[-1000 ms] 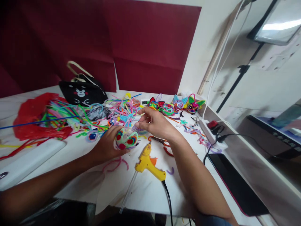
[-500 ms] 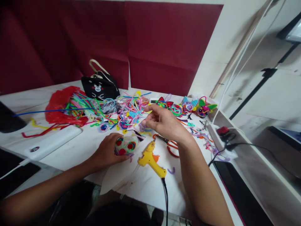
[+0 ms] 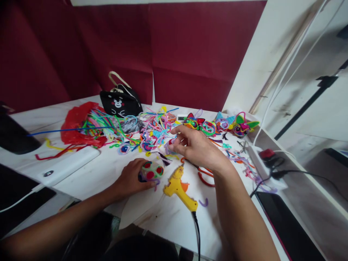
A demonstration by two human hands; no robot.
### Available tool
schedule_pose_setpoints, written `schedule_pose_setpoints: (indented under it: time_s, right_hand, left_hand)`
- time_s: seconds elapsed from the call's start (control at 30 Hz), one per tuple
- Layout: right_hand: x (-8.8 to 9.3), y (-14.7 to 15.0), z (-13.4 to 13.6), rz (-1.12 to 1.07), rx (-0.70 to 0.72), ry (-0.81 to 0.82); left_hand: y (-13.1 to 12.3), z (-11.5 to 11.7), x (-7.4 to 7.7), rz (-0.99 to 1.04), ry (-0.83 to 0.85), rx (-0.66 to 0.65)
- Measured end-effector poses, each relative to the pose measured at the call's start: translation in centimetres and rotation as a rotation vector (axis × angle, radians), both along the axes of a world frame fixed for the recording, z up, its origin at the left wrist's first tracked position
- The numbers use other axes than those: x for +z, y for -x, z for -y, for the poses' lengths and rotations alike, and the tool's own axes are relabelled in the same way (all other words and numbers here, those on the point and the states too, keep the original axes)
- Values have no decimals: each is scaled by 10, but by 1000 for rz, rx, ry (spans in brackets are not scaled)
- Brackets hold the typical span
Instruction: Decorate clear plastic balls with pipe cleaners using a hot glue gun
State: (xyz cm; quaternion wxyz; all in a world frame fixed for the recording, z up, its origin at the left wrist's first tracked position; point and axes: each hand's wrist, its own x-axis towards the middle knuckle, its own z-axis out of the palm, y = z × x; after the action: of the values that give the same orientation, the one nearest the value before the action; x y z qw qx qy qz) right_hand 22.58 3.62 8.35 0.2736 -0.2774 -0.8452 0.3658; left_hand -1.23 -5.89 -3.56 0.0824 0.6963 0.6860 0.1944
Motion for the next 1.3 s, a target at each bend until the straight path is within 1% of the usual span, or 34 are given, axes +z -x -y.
schedule_pose_setpoints:
  time_s: [0.13,0.27,0.4,0.5,0.6,0.67,0.73,0.83,0.9,0.93,0.97,1.03,1.13,1.2,1.27,1.3]
  right_hand:
    - [0,0,-1,59,-21,-41]
    - [3,-3,-1,113,-48,-87]
    - [8,-10,-3,95,-64,-92]
    - [12,-19,-4,57,-89,-69]
    - [16,-27,-3,1,-141,-61]
    - [19,-31,-1,-24,-169,-76]
    - [20,-33,2,-30,-188,-83]
    - [21,-32,6,-17,-190,-80]
    - [22,-32,7,-2,-180,-83]
    - [22,-32,7,9,-178,-88]
    - [23,-34,7,20,-182,-94]
    - [25,-38,8,29,-214,-115]
    - [27,-43,10,-2,-294,-149]
    - [28,-45,12,-22,-318,-156]
    - [28,-45,13,-28,-307,-163]
    - [28,-44,13,-27,-296,-169]
  left_hand:
    - [3,-2,3,27,56,-13]
    - [10,1,9,92,93,-32]
    - [20,4,16,180,41,-94]
    - [30,-3,25,249,-17,-127]
    - [45,-23,36,213,-108,-129]
    - [60,-43,42,166,-196,-48]
    - [79,-66,47,153,-225,2]
    - [108,-98,53,130,-279,111]
    - [122,-114,54,111,-295,153]
    - [126,-119,55,103,-294,151]
    - [127,-123,54,96,-291,137]
    - [124,-127,51,81,-268,55]
    - [112,-129,44,43,-201,-151]
    - [105,-130,37,3,-154,-288]
    - [102,-132,31,-42,-125,-380]
    - [102,-134,28,-66,-117,-404]
